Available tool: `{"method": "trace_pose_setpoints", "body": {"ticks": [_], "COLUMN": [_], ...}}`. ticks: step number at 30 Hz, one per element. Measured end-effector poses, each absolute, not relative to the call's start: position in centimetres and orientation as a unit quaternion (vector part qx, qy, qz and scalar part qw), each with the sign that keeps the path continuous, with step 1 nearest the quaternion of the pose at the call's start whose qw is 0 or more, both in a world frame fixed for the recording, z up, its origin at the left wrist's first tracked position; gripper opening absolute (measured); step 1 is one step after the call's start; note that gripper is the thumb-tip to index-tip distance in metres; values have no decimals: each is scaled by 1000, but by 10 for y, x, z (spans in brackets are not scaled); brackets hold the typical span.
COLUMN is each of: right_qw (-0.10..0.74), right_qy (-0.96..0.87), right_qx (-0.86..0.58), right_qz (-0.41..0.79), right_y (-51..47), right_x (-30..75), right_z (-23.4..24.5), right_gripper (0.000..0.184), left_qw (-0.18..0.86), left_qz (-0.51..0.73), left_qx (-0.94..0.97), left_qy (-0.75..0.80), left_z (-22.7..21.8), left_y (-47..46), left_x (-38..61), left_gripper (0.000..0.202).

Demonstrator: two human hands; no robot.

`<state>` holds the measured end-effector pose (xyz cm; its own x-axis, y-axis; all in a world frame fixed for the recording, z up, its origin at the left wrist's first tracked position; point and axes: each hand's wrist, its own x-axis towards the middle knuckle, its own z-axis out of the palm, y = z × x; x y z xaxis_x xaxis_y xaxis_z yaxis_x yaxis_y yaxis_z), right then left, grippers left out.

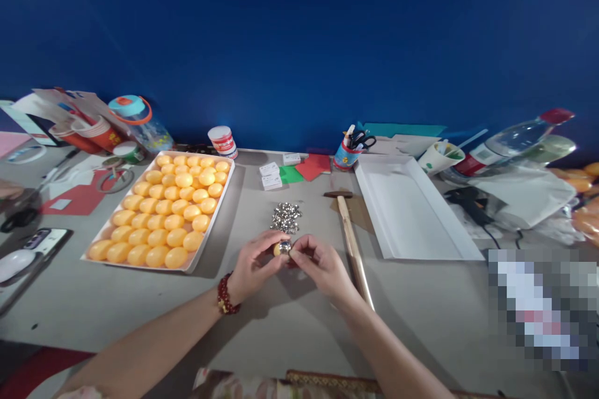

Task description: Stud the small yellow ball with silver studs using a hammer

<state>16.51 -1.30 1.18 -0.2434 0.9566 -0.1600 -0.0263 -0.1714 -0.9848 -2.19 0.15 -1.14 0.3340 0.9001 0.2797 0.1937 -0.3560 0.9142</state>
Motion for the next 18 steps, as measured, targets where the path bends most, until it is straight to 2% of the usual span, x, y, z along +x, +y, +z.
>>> {"method": "trace_pose_setpoints", "body": {"ticks": [5,10,12,14,16,18], "right_qw": [409,427,427,394,324,246], "right_qy": [-495,-492,-532,-605,-664,-696], "right_qx": [-474,-497,-532,-580,-641,-670], "right_qz": [603,573,502,377,210,83], "right_y": [-15,-16,-11,-4,5,11], "right_x": [166,174,183,197,213,228], "right_z": [14,25,27,26,23,19], "right_gripper": [27,30,28,24,20,24], "left_qw": [429,507,541,563,576,583], "left_qz": [447,472,478,487,498,502], "left_qx": [690,622,598,578,561,550], "left_qy": [376,365,348,334,326,325], "left_z": [-10,-13,-13,-12,-10,-10], "left_y": [2,2,1,1,0,-1], "left_x": [-20,-17,-17,-17,-18,-20], "left_gripper": [29,30,32,31,30,31]}}
